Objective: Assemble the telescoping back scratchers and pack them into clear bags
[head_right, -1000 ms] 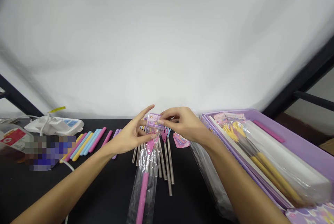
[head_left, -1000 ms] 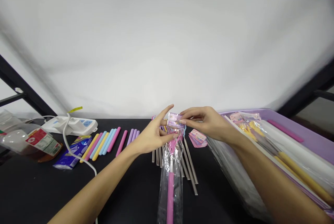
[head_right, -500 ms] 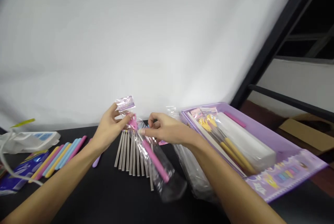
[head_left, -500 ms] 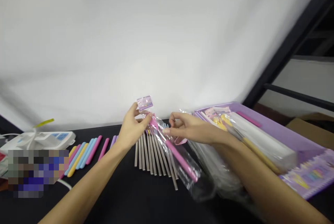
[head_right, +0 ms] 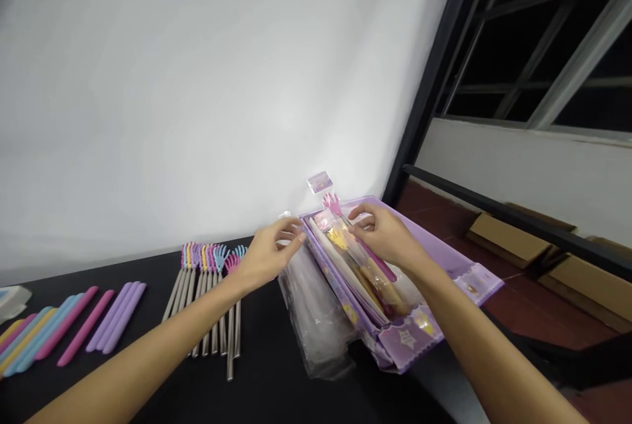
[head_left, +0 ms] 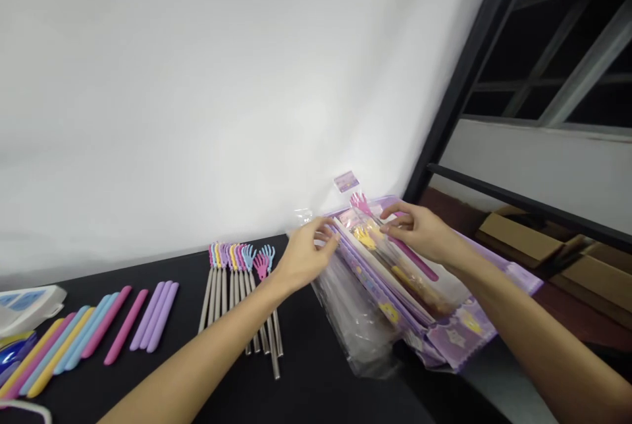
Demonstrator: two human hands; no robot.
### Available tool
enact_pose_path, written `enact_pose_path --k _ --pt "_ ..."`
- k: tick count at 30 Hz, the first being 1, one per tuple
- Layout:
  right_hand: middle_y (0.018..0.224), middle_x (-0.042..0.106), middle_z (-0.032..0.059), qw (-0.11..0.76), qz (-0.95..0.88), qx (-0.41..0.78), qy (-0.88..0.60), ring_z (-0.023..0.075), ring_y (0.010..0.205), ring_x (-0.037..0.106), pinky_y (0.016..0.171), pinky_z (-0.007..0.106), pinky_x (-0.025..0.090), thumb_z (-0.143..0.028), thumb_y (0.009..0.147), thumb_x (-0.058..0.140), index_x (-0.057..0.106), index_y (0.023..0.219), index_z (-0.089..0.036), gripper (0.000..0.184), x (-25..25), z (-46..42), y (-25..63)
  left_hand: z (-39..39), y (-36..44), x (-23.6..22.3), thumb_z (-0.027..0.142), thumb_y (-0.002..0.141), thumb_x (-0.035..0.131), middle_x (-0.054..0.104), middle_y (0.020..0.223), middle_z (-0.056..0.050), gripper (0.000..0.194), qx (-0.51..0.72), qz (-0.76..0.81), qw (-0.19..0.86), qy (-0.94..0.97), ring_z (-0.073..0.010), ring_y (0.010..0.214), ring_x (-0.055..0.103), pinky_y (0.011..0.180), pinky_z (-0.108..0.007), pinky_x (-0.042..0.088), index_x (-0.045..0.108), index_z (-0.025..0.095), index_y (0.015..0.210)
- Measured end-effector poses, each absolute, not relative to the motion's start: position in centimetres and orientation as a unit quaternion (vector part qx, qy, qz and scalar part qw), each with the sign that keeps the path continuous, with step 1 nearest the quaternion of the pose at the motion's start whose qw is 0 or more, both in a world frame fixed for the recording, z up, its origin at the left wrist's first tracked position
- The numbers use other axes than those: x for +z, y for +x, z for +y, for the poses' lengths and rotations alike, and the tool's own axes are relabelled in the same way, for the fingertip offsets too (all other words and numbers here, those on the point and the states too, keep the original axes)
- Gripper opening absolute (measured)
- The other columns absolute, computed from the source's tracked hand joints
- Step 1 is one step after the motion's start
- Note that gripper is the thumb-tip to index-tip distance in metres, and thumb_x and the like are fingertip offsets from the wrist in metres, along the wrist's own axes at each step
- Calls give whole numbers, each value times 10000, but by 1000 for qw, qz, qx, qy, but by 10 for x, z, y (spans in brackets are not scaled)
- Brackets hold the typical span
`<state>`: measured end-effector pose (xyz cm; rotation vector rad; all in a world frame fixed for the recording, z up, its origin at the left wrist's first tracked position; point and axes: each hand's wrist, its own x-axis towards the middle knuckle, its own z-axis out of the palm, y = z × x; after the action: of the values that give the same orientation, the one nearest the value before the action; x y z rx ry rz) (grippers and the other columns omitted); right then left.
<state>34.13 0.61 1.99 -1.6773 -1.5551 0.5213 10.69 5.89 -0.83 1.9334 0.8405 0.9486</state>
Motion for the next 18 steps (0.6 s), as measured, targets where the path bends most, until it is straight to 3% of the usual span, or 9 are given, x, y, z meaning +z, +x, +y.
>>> enact_pose_path --k 2,4,7,9,14,18 --pt "698 717 23 337 -609 184 -694 199 614 646 587 304 460 -309 735 652 620 928 -209 220 4 0 351 57 110 -15 261 899 530 689 908 -61 188 330 312 300 839 -186 857 640 766 -312 518 680 163 956" --pt "773 743 55 275 -621 136 -722 236 705 677 658 347 483 -267 753 622 652 891 -215 150 -7 -7 352 56 108 -20 220 885 507 681 849 -50 188 299 306 232 873 -181 802 620 764 -316 493 686 162 888" --pt "898 750 114 207 -649 12 -732 314 904 672 806 431 474 -277 775 619 705 809 -206 117 -5 -17 343 60 96 -21 212 881 494 666 827 -45 196 261 317 185 893 -176 768 604 747 -311 471 680 165 918" --pt "930 746 111 207 -673 -38 -709 320 943 656 856 451 457 -293 799 608 717 799 -203 142 6 -20 331 65 83 -18 215 889 479 665 820 -45 202 233 334 176 896 -173 751 602 717 -299 464 674 169 917" --pt "961 741 53 278 -695 15 -662 237 903 668 792 350 479 -281 860 549 721 916 -221 190 28 -16 281 72 46 -15 253 904 513 689 934 -62 202 175 360 124 908 -213 910 606 823 -334 478 701 180 920" --pt "1119 727 117 210 -732 61 -645 270 1048 661 879 369 469 -259 906 499 681 1164 -183 324 11 -12 239 65 24 -26 365 891 604 682 1090 -83 304 167 334 73 925 -267 1093 529 977 -403 453 694 170 1107"
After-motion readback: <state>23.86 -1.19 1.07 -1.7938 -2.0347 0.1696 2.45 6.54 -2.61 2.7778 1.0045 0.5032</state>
